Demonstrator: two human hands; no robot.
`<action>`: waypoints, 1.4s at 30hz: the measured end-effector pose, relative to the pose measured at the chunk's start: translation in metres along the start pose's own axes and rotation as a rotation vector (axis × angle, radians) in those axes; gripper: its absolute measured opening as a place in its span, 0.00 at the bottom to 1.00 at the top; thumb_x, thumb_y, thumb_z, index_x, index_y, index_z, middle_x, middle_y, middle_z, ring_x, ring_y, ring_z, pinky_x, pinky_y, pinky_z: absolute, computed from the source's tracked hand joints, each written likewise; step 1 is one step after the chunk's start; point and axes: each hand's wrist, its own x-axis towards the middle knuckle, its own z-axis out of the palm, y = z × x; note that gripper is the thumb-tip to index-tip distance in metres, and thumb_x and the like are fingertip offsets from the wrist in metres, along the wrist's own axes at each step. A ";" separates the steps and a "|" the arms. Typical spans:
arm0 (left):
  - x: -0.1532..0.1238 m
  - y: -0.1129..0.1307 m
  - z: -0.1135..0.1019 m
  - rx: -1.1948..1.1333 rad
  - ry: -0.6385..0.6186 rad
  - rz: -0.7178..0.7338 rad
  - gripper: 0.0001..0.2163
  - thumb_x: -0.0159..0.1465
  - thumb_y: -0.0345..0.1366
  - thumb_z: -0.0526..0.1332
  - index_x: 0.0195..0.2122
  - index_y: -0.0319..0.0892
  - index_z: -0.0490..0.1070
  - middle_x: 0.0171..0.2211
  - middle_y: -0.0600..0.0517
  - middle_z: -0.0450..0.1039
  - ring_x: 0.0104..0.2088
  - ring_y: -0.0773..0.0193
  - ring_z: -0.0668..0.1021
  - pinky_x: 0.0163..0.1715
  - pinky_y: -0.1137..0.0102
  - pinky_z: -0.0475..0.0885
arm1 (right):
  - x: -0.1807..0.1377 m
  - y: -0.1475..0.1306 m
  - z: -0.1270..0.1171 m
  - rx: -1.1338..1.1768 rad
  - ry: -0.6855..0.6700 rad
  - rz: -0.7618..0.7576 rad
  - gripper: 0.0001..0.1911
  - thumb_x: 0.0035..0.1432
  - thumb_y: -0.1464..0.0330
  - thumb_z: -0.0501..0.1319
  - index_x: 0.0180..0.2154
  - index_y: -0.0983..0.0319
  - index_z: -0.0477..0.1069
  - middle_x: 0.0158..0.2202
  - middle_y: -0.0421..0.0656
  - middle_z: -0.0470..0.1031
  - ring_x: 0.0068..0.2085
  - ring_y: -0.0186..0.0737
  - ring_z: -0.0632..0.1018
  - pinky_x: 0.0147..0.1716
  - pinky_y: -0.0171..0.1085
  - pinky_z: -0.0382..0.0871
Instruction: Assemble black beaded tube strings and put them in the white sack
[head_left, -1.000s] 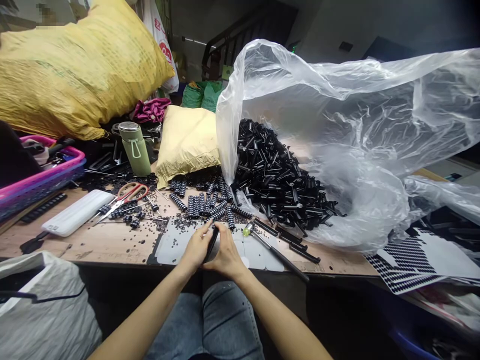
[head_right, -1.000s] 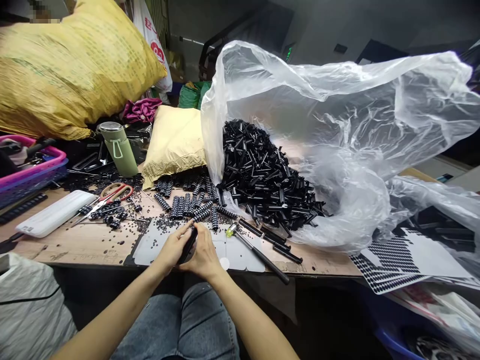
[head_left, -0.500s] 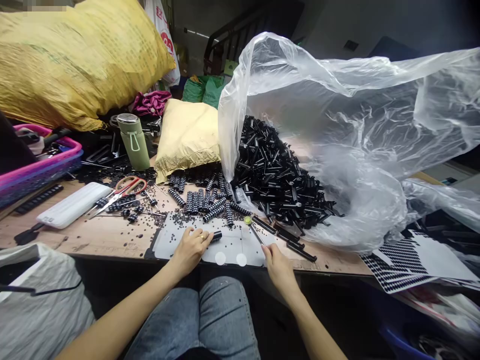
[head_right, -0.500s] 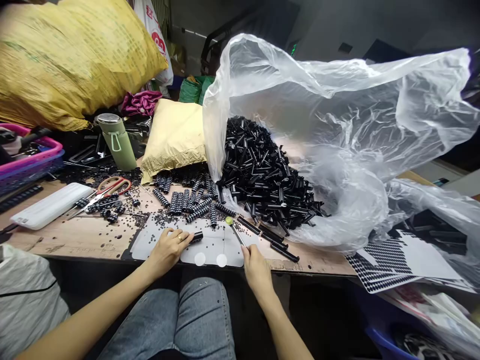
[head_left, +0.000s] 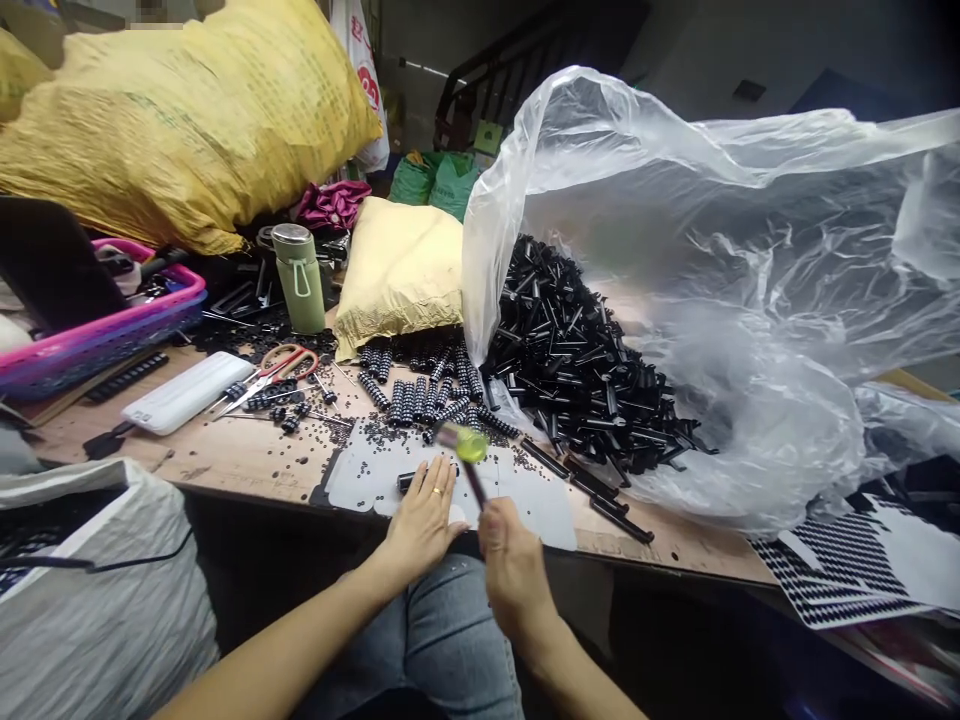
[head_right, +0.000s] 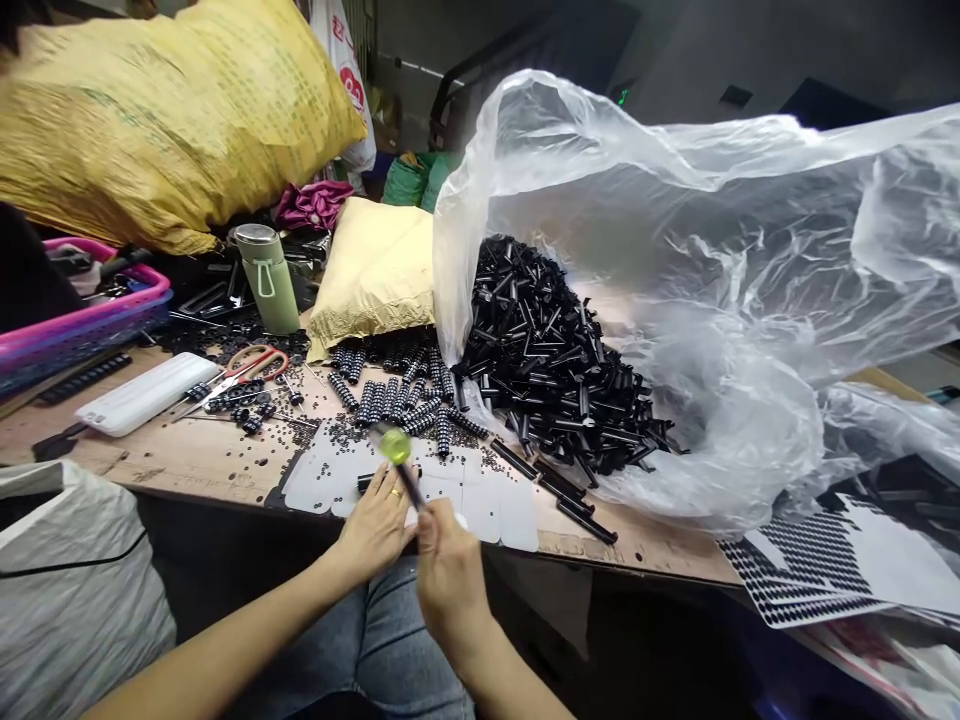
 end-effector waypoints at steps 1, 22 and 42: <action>-0.001 0.002 0.003 0.040 0.006 0.011 0.26 0.61 0.38 0.47 0.57 0.27 0.50 0.57 0.36 0.54 0.59 0.52 0.54 0.57 0.56 0.48 | 0.000 -0.004 0.006 -0.064 -0.058 -0.023 0.21 0.62 0.58 0.35 0.29 0.59 0.59 0.20 0.39 0.66 0.20 0.36 0.68 0.21 0.32 0.54; -0.005 -0.119 -0.153 0.322 0.169 -0.678 0.20 0.56 0.21 0.47 0.48 0.37 0.66 0.46 0.38 0.64 0.50 0.50 0.65 0.44 0.57 0.64 | 0.026 0.142 -0.021 -0.529 0.063 0.246 0.20 0.60 0.55 0.40 0.30 0.59 0.62 0.30 0.46 0.71 0.31 0.45 0.73 0.27 0.38 0.59; 0.057 -0.104 -0.070 -1.172 0.220 -0.688 0.13 0.59 0.46 0.51 0.34 0.41 0.61 0.24 0.55 0.64 0.22 0.67 0.69 0.21 0.72 0.65 | 0.213 0.041 -0.014 0.357 0.164 -0.309 0.13 0.54 0.61 0.58 0.37 0.64 0.67 0.35 0.41 0.72 0.37 0.36 0.73 0.39 0.40 0.68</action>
